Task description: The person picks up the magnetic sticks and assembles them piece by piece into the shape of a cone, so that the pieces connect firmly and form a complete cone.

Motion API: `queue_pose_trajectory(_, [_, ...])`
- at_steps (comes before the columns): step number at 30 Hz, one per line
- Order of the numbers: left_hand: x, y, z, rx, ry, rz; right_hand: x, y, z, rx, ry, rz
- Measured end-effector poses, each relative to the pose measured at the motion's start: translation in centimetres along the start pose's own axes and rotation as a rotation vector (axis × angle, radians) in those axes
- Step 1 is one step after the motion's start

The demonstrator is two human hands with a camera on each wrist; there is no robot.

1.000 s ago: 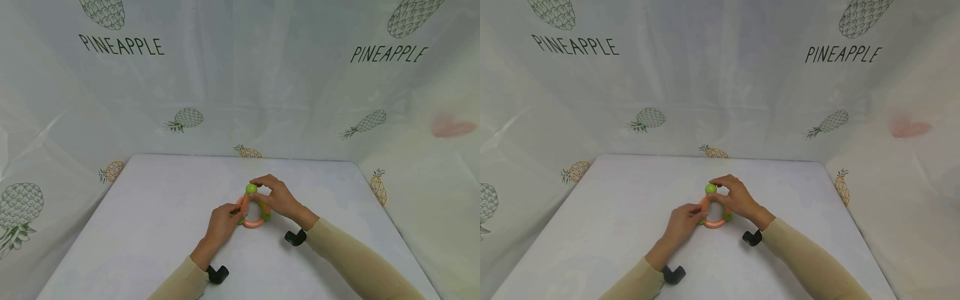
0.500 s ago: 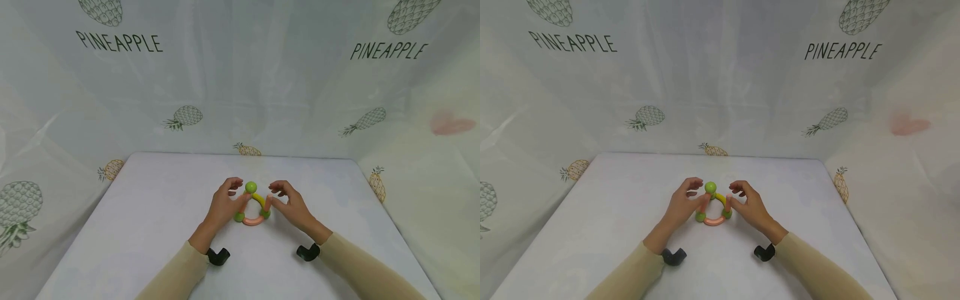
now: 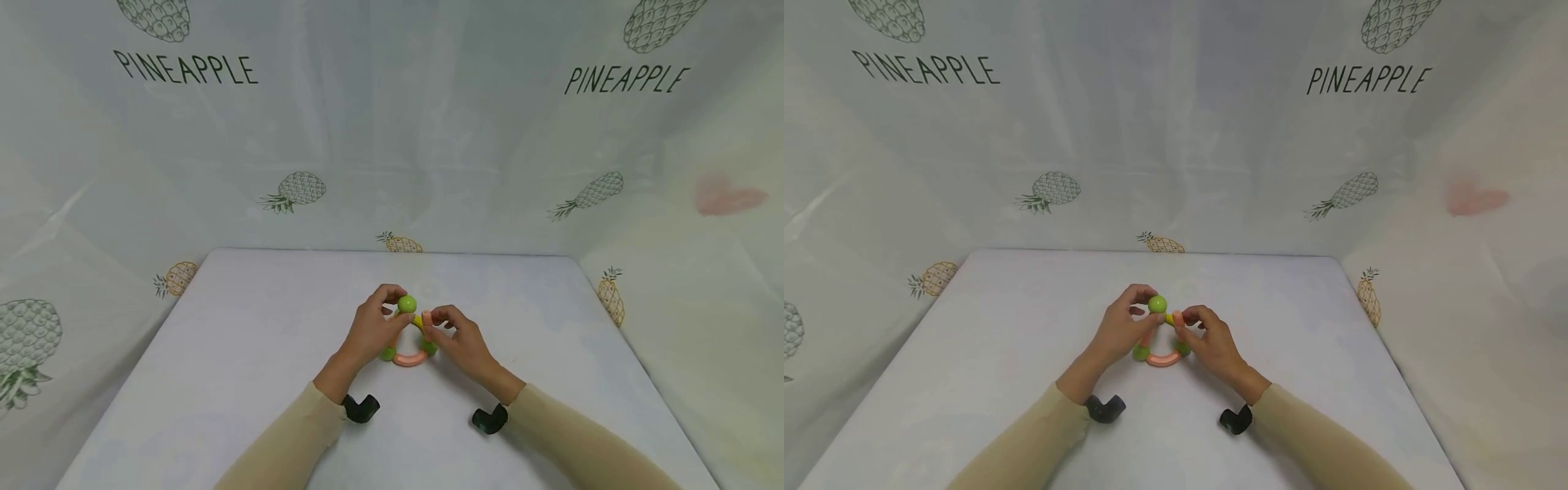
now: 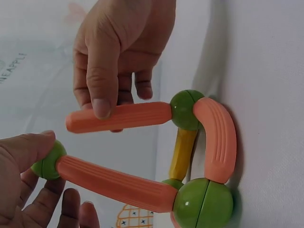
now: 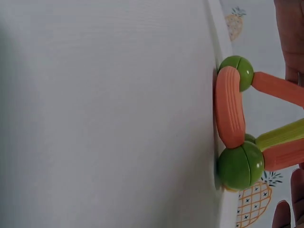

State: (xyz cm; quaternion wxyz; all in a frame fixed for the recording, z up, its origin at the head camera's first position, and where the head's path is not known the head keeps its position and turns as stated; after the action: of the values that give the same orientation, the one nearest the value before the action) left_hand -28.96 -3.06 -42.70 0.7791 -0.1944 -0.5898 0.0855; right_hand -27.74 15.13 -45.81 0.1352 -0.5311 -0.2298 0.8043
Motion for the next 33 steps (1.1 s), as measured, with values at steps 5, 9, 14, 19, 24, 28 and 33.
queue_pose_trajectory(5, [0.1,0.0,0.1,-0.017,0.0,-0.003,-0.3,0.5,0.5,0.022,-0.039,-0.009])
queue_pose_trajectory(9, [0.1,0.1,0.1,-0.025,-0.005,-0.001,-0.7,0.7,0.5,0.034,-0.075,-0.003])
queue_pose_trajectory(14, [0.1,0.1,0.0,-0.021,-0.004,0.005,-0.6,0.9,0.5,0.029,-0.07,0.001])
queue_pose_trajectory(19, [-0.1,0.2,0.0,-0.022,0.007,-0.013,-0.4,1.1,0.5,0.023,-0.059,-0.012])
queue_pose_trajectory(24, [0.2,0.0,0.0,-0.012,0.017,0.014,-0.5,1.3,0.5,0.015,-0.048,-0.005])
queue_pose_trajectory(28, [0.2,-0.1,0.0,-0.009,0.017,0.029,-0.6,1.5,0.6,0.007,-0.036,0.003])
queue_pose_trajectory(33, [0.2,-0.1,0.0,-0.013,0.017,0.027,-0.7,1.5,0.7,0.015,-0.042,0.0])
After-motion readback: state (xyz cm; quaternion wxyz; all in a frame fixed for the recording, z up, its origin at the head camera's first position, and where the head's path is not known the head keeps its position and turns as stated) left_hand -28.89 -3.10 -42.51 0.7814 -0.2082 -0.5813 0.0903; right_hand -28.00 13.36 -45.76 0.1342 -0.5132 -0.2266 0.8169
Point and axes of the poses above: each hand's wrist, its own z-axis towards the middle knuckle, its own y-axis out of the palm, x = y × z, the point moved 9 cm from there along z, towards the middle knuckle, and after that the axes turned 1 degree about z, right-handed, at the moved point
